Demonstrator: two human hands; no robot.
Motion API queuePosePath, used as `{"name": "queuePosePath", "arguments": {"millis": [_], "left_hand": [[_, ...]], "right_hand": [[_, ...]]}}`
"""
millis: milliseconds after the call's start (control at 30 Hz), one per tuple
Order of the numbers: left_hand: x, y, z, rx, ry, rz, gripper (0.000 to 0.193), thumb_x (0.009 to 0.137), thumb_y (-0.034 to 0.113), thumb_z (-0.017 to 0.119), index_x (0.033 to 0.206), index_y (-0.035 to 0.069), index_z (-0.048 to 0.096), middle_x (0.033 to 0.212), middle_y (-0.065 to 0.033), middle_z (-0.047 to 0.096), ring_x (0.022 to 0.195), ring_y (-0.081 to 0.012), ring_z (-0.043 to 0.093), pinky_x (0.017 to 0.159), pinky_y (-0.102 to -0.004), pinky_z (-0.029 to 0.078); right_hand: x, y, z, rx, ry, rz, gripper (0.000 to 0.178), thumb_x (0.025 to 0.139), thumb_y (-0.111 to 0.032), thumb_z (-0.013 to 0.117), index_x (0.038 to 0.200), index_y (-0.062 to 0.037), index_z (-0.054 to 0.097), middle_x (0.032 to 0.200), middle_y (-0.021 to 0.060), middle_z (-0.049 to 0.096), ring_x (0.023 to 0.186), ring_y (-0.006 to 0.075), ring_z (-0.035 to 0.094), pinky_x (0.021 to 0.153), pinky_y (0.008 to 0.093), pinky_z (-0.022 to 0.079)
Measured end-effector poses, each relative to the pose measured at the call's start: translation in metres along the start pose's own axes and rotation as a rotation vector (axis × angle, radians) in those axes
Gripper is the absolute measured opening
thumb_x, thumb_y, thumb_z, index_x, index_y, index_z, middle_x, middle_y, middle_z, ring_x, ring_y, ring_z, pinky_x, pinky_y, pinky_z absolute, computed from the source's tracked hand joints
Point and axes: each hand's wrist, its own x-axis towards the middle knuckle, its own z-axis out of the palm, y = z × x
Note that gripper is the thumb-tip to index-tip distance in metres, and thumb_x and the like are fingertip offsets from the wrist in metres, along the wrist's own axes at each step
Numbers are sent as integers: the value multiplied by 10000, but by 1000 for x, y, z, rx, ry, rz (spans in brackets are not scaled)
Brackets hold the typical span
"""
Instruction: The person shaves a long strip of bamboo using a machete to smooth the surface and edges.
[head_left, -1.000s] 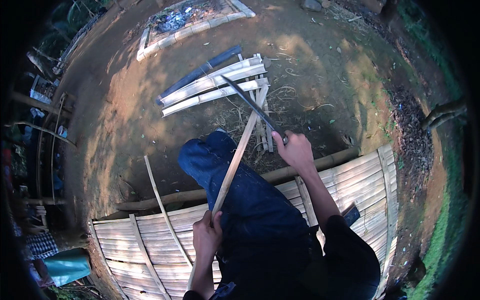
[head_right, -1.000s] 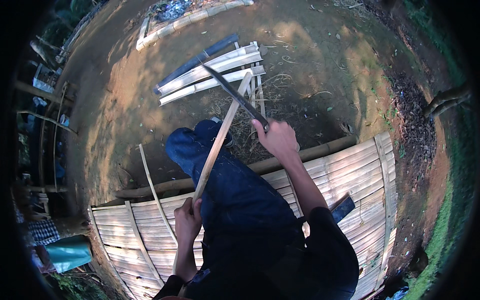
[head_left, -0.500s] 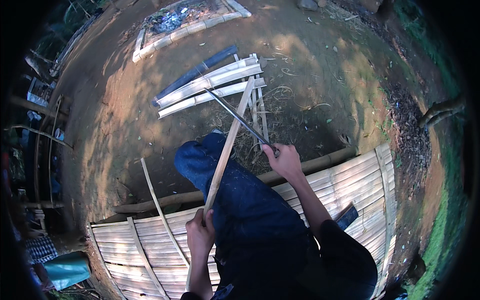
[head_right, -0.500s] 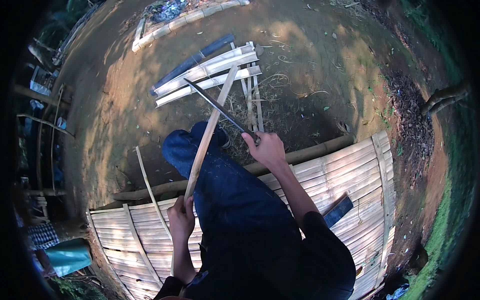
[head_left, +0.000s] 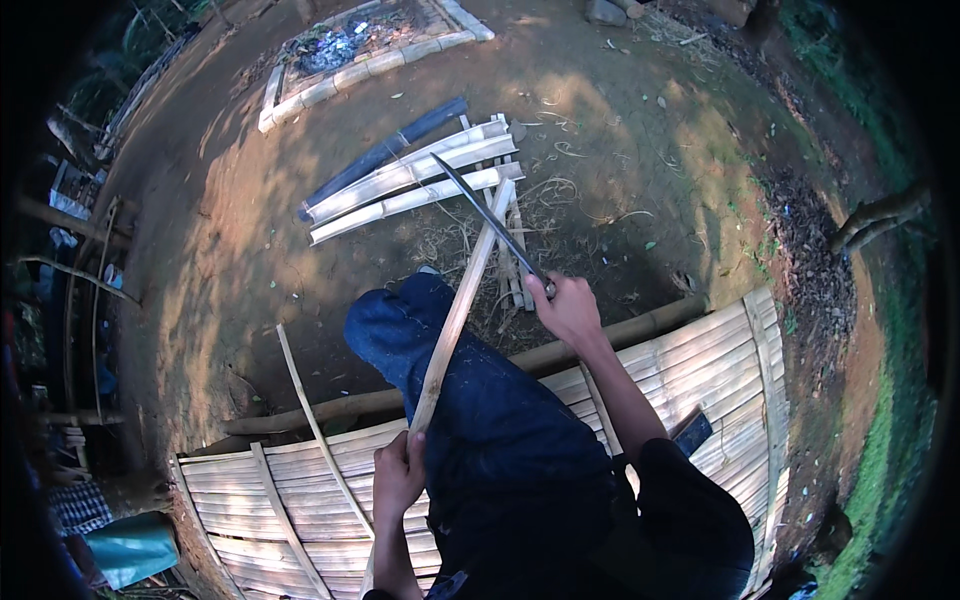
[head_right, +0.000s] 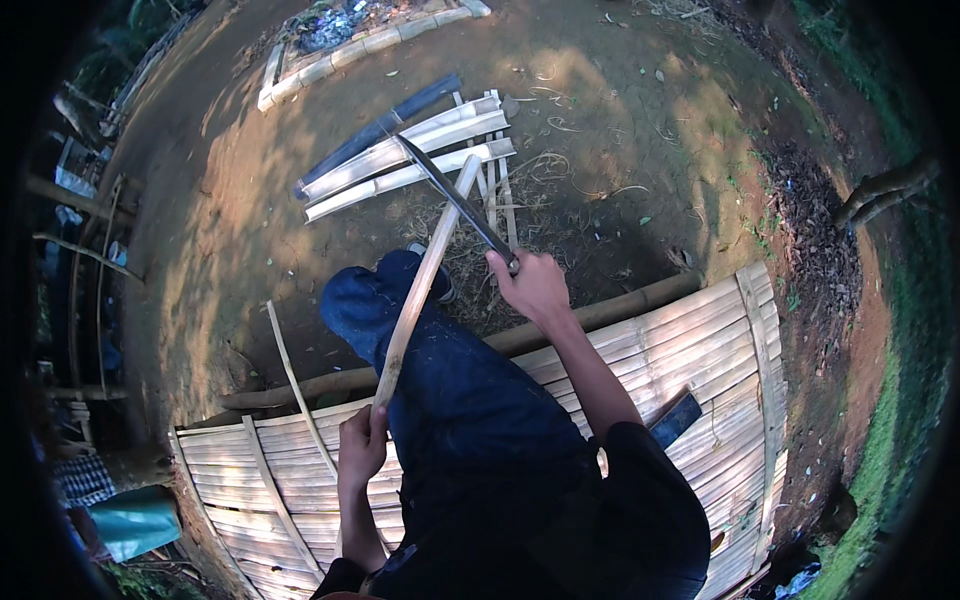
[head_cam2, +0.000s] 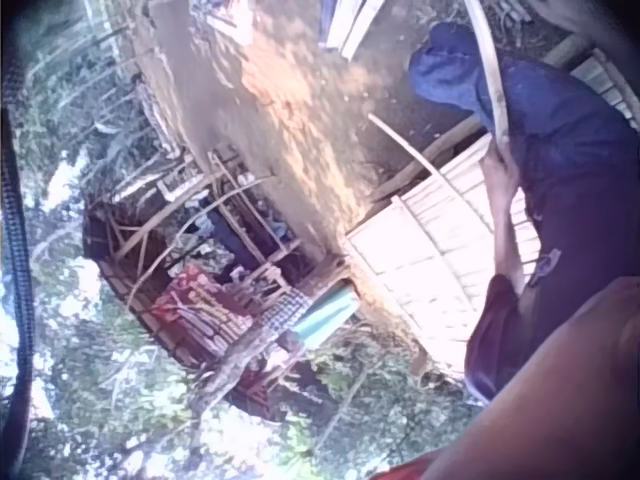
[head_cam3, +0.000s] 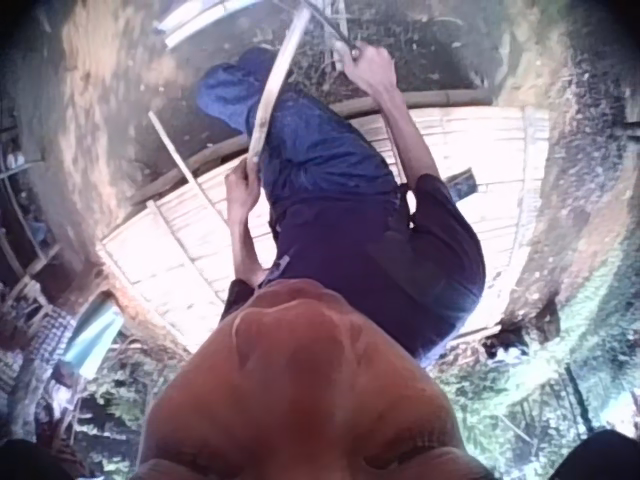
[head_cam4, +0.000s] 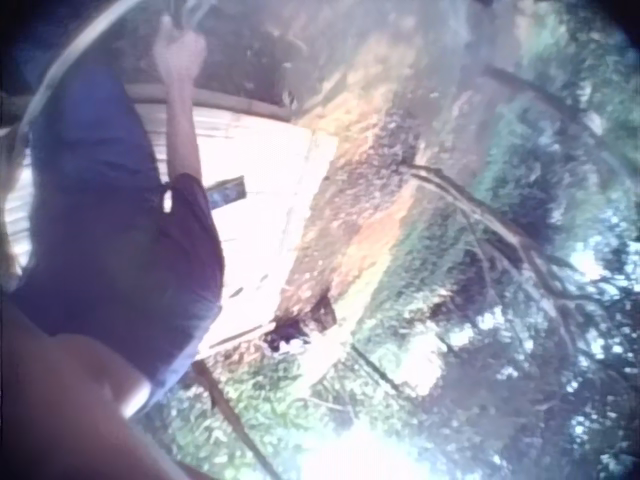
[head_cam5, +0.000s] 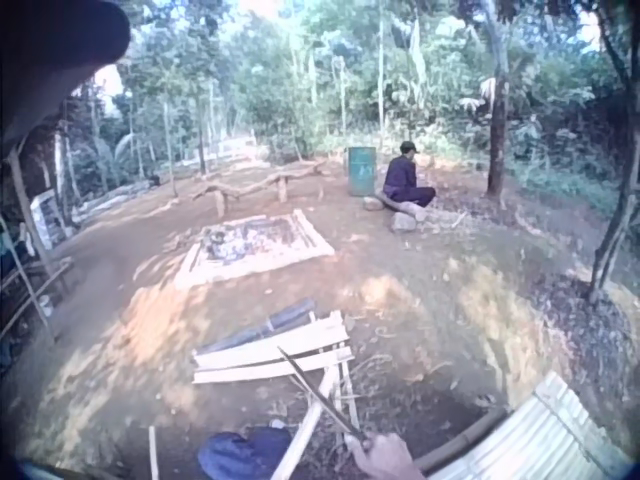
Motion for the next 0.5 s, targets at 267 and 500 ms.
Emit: {"name": "queuePosePath", "arguments": {"millis": [267, 500], "left_hand": [[5, 13, 3, 23, 61, -40, 346, 946, 261, 552, 735, -13, 555, 485, -150, 458, 399, -239, 440, 450, -375, 344], [-9, 24, 8, 121, 104, -103, 303, 918, 256, 598, 756, 2, 579, 491, -173, 484, 406, -326, 476, 444, -402, 350]], "right_hand": [[-45, -48, -20, -151, -147, -613, 589, 748, -647, 627, 669, -63, 622, 594, 108, 604, 540, 293, 633, 542, 391, 510], [10, 2, -4, -60, 18, 54, 571, 791, -616, 605, 698, -53, 644, 578, 123, 608, 598, 326, 650, 556, 420, 512]]}}
